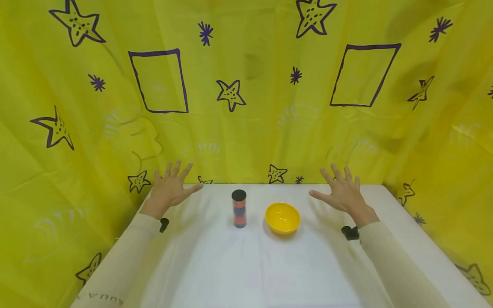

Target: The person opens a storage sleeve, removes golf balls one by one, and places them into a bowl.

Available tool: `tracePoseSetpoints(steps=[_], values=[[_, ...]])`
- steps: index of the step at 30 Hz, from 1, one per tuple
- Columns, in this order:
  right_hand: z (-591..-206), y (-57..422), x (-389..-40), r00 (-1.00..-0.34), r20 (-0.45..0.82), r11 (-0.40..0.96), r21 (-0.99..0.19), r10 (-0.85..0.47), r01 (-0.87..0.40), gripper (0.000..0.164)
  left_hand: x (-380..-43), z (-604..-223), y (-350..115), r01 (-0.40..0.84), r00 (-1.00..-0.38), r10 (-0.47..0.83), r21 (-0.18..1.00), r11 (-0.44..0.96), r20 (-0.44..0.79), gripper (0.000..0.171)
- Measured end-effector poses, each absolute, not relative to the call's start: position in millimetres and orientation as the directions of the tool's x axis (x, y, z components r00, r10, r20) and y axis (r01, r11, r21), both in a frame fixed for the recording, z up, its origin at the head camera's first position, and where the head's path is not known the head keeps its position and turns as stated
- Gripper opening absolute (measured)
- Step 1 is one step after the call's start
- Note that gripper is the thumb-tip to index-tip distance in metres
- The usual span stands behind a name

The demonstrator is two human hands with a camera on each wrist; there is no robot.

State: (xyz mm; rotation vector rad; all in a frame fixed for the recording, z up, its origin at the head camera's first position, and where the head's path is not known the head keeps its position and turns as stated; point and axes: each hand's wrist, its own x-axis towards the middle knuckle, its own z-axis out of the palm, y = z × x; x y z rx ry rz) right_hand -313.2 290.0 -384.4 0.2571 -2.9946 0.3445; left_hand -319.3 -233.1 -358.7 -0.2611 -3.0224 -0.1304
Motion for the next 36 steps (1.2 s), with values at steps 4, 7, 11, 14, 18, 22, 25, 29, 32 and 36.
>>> tracePoseSetpoints(steps=[4,7,11,14,18,22,25,29,32,36], values=[[-385.1,287.7,-310.5,-0.979,0.137,0.958,-0.222,-0.154,-0.182,0.102,-314.8,-358.7,-229.6,0.175,-0.978,0.165,0.077,0.981,0.125,0.093],[-386.2,284.5,-307.6,-0.978,0.139,0.953,-0.241,-0.154,-0.184,0.101,-310.7,-361.7,-225.7,0.185,-0.975,0.168,0.109,0.977,0.145,0.092],[-388.3,280.3,-300.7,-0.972,0.167,0.932,-0.296,-0.165,-0.209,0.096,-306.7,-369.8,-218.3,0.201,-0.969,0.171,0.165,0.966,0.177,0.089],[-389.9,277.3,-294.2,-0.962,0.195,0.902,-0.352,-0.190,-0.249,0.090,-303.6,-376.7,-211.0,0.219,-0.961,0.169,0.229,0.949,0.218,0.086],[-391.1,272.3,-285.6,-0.949,0.216,0.841,-0.447,-0.229,-0.304,0.082,-299.9,-386.2,-201.8,0.269,-0.943,0.166,0.365,0.891,0.289,0.078],[-391.4,266.2,-278.4,-0.934,0.259,0.770,-0.534,-0.245,-0.350,0.073,-296.1,-394.9,-192.4,0.311,-0.932,0.142,0.534,0.786,0.334,0.071],[-391.4,261.5,-273.8,-0.927,0.288,0.742,-0.562,-0.239,-0.365,0.067,-292.3,-401.9,-184.8,0.309,-0.935,0.101,0.641,0.702,0.341,0.067],[-394.1,257.0,-268.4,-0.923,0.314,0.716,-0.589,-0.224,-0.374,0.060,-289.6,-411.1,-174.4,0.315,-0.932,0.057,0.724,0.614,0.358,0.056],[-399.1,254.5,-266.7,-0.911,0.346,0.684,-0.611,-0.223,-0.399,0.055,-290.1,-419.3,-167.2,0.341,-0.920,0.037,0.747,0.571,0.391,0.048],[-406.4,250.1,-265.9,-0.894,0.376,0.642,-0.628,-0.244,-0.440,0.051,-288.9,-433.7,-160.4,0.349,-0.912,0.010,0.764,0.543,0.410,0.039]])
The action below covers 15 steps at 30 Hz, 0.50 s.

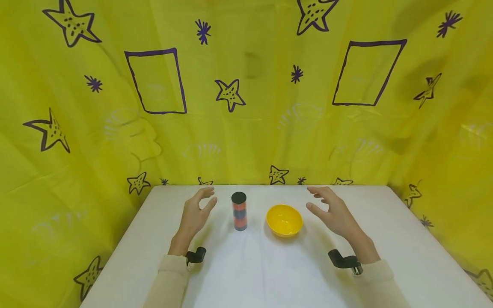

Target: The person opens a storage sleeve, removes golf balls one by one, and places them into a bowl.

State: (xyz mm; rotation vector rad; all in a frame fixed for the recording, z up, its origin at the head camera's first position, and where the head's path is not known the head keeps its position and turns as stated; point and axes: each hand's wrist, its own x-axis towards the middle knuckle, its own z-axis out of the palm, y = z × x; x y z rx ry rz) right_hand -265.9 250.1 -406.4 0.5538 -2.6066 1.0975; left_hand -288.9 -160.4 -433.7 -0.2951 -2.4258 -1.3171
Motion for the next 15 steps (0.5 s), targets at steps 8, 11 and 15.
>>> tracePoseSetpoints(steps=[8,11,15], values=[[-412.3,242.8,-257.9,-0.874,0.404,0.630,-0.612,-0.271,-0.478,0.043,-288.0,-453.1,-144.6,0.376,-0.909,0.069,0.735,0.564,0.412,0.037],[-413.6,239.6,-256.5,-0.870,0.403,0.626,-0.609,-0.285,-0.487,0.042,-288.2,-456.1,-137.9,0.373,-0.916,0.095,0.742,0.557,0.389,0.039],[-415.0,234.7,-254.5,-0.872,0.386,0.614,-0.620,-0.301,-0.487,0.038,-287.6,-458.6,-130.1,0.344,-0.934,0.124,0.756,0.557,0.334,0.043]])
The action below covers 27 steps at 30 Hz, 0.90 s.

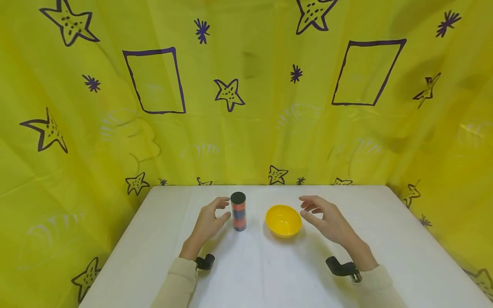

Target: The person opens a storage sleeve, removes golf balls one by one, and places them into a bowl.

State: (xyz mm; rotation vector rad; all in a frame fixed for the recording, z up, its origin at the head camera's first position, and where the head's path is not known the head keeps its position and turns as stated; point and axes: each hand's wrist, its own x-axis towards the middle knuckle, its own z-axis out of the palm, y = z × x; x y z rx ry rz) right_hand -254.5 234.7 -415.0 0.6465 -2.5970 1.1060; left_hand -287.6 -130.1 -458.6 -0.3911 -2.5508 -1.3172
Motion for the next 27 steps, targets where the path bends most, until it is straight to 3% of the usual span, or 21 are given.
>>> tracePoseSetpoints(steps=[7,12,27], values=[[-417.1,224.4,-249.1,-0.868,0.327,0.565,-0.662,-0.373,-0.492,0.029,-286.3,-465.5,-117.9,0.259,-0.966,0.150,0.799,0.542,0.212,0.056],[-418.2,216.9,-246.7,-0.848,0.323,0.520,-0.680,-0.420,-0.516,0.027,-287.2,-467.2,-109.2,0.272,-0.962,0.174,0.810,0.519,0.212,0.060],[-430.8,193.7,-244.6,-0.846,0.237,0.508,-0.711,-0.477,-0.485,0.027,-284.7,-467.1,-98.3,0.307,-0.952,0.169,0.810,0.499,0.257,0.048]])
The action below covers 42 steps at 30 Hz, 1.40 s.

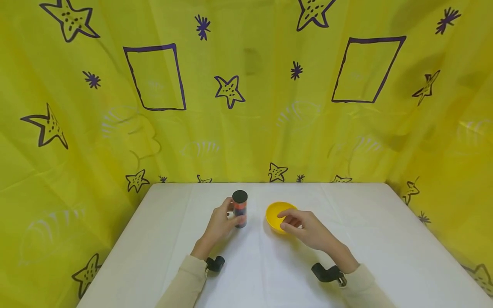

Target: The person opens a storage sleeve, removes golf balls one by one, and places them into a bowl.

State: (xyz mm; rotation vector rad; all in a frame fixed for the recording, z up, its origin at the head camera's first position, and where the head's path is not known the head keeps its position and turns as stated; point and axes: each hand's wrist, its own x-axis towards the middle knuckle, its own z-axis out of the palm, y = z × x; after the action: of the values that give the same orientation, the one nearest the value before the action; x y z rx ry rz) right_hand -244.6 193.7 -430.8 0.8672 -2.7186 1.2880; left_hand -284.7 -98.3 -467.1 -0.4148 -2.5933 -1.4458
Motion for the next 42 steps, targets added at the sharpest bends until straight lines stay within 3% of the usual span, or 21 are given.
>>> tracePoseSetpoints(steps=[11,19,24,34,42], values=[[-433.9,177.4,-242.1,-0.855,0.202,0.479,-0.756,-0.477,-0.446,0.022,-283.5,-465.2,-92.5,0.343,-0.939,0.195,0.792,0.505,0.282,0.048],[-435.7,167.9,-237.9,-0.865,0.239,0.468,-0.761,-0.441,-0.449,0.030,-282.1,-471.2,-85.6,0.462,-0.887,0.276,0.714,0.526,0.371,0.051],[-435.5,165.4,-236.1,-0.880,0.247,0.463,-0.775,-0.405,-0.431,0.034,-278.9,-473.9,-77.5,0.472,-0.881,0.332,0.677,0.565,0.337,0.048],[-434.7,157.4,-232.0,-0.933,0.195,0.554,-0.761,-0.303,-0.339,0.040,-268.2,-470.6,-70.6,0.489,-0.872,0.367,0.598,0.635,0.325,0.045],[-435.3,155.4,-229.8,-0.954,0.194,0.624,-0.722,-0.230,-0.298,0.039,-262.7,-460.7,-71.8,0.521,-0.851,0.398,0.451,0.725,0.343,0.047]])
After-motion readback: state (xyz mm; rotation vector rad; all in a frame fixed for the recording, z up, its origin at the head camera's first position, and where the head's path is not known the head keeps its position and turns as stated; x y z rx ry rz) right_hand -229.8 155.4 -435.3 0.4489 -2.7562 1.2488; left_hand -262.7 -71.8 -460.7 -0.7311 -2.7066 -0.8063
